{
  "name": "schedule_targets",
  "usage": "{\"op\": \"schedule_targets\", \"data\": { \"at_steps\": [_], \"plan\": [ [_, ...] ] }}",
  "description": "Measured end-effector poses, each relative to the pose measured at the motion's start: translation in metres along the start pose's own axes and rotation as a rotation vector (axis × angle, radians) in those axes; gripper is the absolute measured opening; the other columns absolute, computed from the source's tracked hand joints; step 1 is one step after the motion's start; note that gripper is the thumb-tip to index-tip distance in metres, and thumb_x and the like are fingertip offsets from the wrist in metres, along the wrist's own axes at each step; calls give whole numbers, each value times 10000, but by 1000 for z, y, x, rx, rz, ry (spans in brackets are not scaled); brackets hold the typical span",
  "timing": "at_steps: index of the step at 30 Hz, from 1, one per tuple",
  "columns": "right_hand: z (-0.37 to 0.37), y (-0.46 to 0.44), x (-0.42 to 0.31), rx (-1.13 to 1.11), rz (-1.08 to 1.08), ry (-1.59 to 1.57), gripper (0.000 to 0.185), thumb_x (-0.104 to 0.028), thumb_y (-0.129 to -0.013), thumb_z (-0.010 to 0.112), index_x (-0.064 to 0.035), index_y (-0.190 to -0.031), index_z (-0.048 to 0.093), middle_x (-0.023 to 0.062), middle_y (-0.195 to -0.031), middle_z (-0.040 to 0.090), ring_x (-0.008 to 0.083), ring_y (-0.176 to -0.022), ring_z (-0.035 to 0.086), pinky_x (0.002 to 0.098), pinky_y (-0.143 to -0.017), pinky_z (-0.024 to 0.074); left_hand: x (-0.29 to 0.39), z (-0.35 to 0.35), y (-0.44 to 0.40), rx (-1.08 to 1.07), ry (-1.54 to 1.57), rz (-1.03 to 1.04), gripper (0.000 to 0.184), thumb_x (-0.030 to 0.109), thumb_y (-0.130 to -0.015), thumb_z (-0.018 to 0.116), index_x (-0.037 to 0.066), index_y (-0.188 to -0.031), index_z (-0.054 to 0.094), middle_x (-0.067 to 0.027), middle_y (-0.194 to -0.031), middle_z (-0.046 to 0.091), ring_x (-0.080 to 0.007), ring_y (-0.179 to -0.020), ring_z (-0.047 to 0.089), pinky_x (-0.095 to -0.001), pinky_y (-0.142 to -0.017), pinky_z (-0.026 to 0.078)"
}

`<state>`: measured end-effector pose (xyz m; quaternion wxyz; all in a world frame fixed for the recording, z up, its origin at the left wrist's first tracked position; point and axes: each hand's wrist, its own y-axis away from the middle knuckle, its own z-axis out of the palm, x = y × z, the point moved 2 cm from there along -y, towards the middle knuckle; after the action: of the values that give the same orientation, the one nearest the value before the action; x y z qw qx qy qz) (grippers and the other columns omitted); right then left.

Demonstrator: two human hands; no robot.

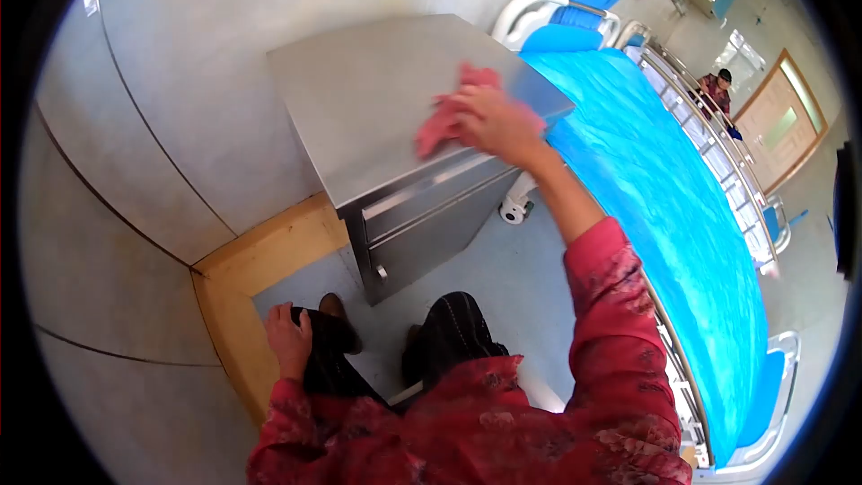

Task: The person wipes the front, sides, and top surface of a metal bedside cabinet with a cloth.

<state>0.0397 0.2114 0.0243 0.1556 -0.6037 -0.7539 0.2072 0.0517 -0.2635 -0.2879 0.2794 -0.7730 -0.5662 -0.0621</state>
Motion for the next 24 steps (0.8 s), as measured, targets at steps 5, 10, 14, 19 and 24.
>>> {"op": "schedule_targets", "data": {
  "at_steps": [5,10,14,19,24],
  "plan": [
    [2,5,151,-249,57,382,347,-218,-962,571,-94,-1281,627,185,-1375,574,408,-1287,519,471,-1100,419,10,-7,-18,-69,-35,-46,261,254,-878,707,59,-1052,698,-168,-1081,661,-395,-997,608,-497,-857,497],
    [38,-35,254,-101,224,175,437,-373,-1091,386,-27,-1154,646,197,-1178,673,388,-1075,617,436,-995,463,18,-4,-28,14,-31,-70,198,255,-859,729,79,-949,718,-124,-952,693,-365,-889,626,-458,-769,531],
    [59,-99,270,-327,347,161,561,-454,-1087,386,46,-1214,607,341,-1120,635,532,-1079,577,536,-923,450,19,-14,-35,-14,47,-135,168,212,-856,724,67,-941,713,-124,-952,688,-358,-897,623,-456,-737,531],
    [87,-196,151,-312,140,150,404,-273,-1078,400,8,-1326,551,325,-1181,604,492,-1084,566,547,-911,456,13,-19,-42,19,88,-147,163,200,-826,716,61,-908,701,-116,-910,677,-341,-873,624,-433,-727,544],
    [136,-258,68,20,-908,350,404,-65,-994,458,-30,-1394,497,250,-1213,606,412,-1028,610,462,-887,505,3,-15,-40,-13,89,-173,193,240,-834,695,48,-851,698,-123,-920,687,-343,-892,632,-438,-741,555]
  ]
}}
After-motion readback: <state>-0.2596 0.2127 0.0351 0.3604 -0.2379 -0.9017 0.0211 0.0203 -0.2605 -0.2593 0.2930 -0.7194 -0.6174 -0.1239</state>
